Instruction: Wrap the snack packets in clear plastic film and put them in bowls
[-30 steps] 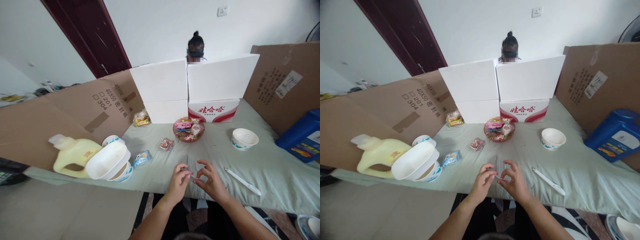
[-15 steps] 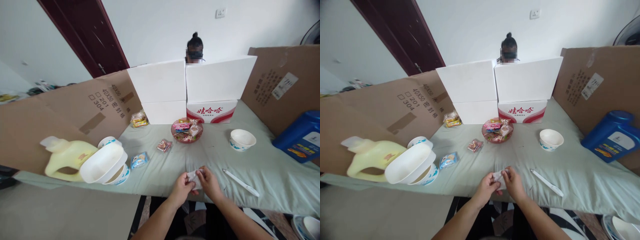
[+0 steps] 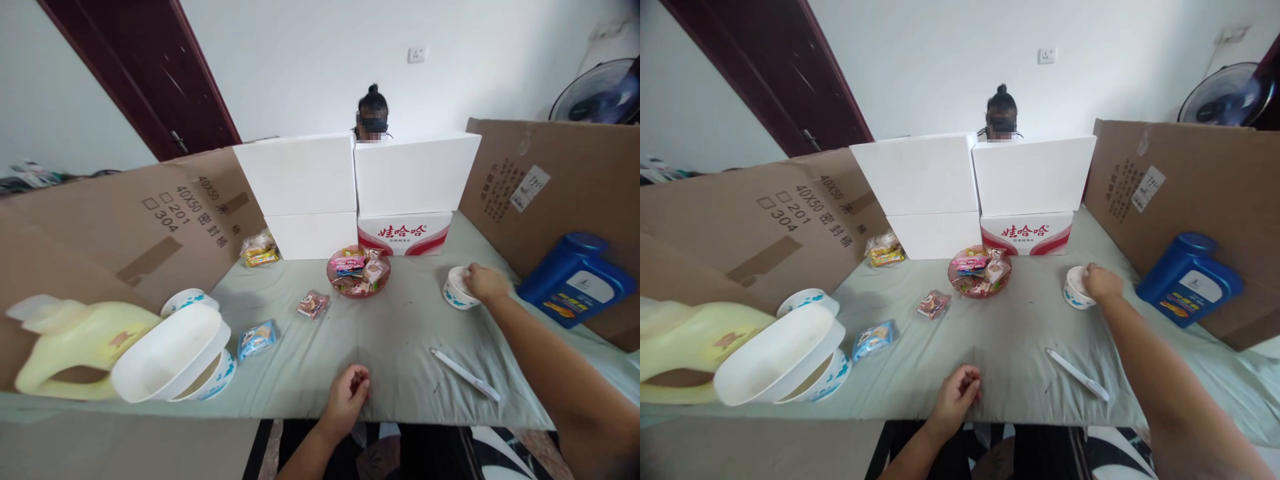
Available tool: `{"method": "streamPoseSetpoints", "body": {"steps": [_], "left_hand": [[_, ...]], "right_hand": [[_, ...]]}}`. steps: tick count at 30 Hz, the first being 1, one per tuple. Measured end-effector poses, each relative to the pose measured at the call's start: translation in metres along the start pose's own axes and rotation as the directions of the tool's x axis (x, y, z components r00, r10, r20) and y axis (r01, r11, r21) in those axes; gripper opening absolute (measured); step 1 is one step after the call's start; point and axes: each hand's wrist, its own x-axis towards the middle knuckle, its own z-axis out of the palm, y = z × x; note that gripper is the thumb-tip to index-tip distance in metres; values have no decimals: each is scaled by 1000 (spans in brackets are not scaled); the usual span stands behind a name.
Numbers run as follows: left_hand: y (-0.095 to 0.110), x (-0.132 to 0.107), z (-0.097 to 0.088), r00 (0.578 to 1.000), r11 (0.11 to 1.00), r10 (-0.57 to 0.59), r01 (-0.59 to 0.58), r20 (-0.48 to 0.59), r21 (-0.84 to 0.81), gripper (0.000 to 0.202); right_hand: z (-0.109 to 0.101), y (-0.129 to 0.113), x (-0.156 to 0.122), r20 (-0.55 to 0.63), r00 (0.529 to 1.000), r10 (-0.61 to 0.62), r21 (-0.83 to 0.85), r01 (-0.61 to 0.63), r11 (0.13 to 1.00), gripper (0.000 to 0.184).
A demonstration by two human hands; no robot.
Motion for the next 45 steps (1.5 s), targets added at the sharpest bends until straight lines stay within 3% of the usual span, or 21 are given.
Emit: {"method": "streamPoseSetpoints", "body": {"steps": [3, 7, 11, 13, 16, 18, 21, 25, 29, 32, 35, 36, 38, 41, 43, 45], "left_hand": [[-1, -1, 1, 996, 991, 80, -83, 31, 106, 11], [-4, -4, 4, 990, 961, 134, -141, 45, 239, 7], [-1, 2, -3, 989, 952, 147, -145, 16, 271, 17], [8, 17, -19, 971, 916, 235, -212, -29, 340, 19], [29, 56, -55, 907, 767, 403, -260, -125, 586, 23], [40, 86, -80, 905, 697, 371, -123, -208, 706, 34], [44, 119, -109, 929, 740, 190, 77, -318, 668, 51], [37, 133, -125, 941, 821, 137, 68, -310, 567, 44], [38, 124, -114, 937, 908, 121, 28, -327, 417, 38], [34, 104, -81, 955, 963, 78, 2, -286, 270, 39], [18, 77, -43, 979, 998, 54, -57, -197, -9, 40], [10, 68, -33, 979, 997, 68, -76, -191, -34, 39], [-3, 53, -21, 958, 988, 142, -123, -249, 91, 36], [-18, 40, -20, 875, 900, 327, -173, -358, 400, 38], [-22, 36, -22, 839, 849, 403, -194, -365, 492, 39], [-23, 34, -23, 836, 822, 431, -209, -340, 530, 36]], "right_hand": [[4, 3, -2, 93, 994, -61, -112, 72, 991, 16], [5, -5, -3, 127, 989, -73, -186, 96, 978, 20], [-2, -17, -4, 69, 996, -56, -199, 69, 978, 33], [-1, -21, -15, -20, 991, -135, -166, 130, 978, 38], [8, -24, -52, -128, 917, -377, -14, 378, 926, 30], [19, -22, -86, -122, 848, -516, 136, 529, 838, 26], [37, -13, -140, -67, 809, -584, 290, 575, 765, 29], [54, 10, -195, -39, 821, -570, 272, 558, 784, 31], [62, 27, -225, -84, 827, -555, 173, 561, 810, 33], [66, 28, -235, -98, 842, -530, 106, 538, 836, 32], [66, 23, -236, -86, 849, -521, 90, 528, 845, 31], [65, 21, -235, -73, 848, -524, 95, 529, 843, 30], [60, 18, -233, -45, 849, -527, 111, 528, 842, 29], [52, 9, -233, -21, 850, -526, 159, 522, 838, 27], [46, -4, -233, -2, 847, -531, 219, 518, 827, 27], [41, -23, -234, 34, 837, -546, 285, 516, 808, 27]]}}
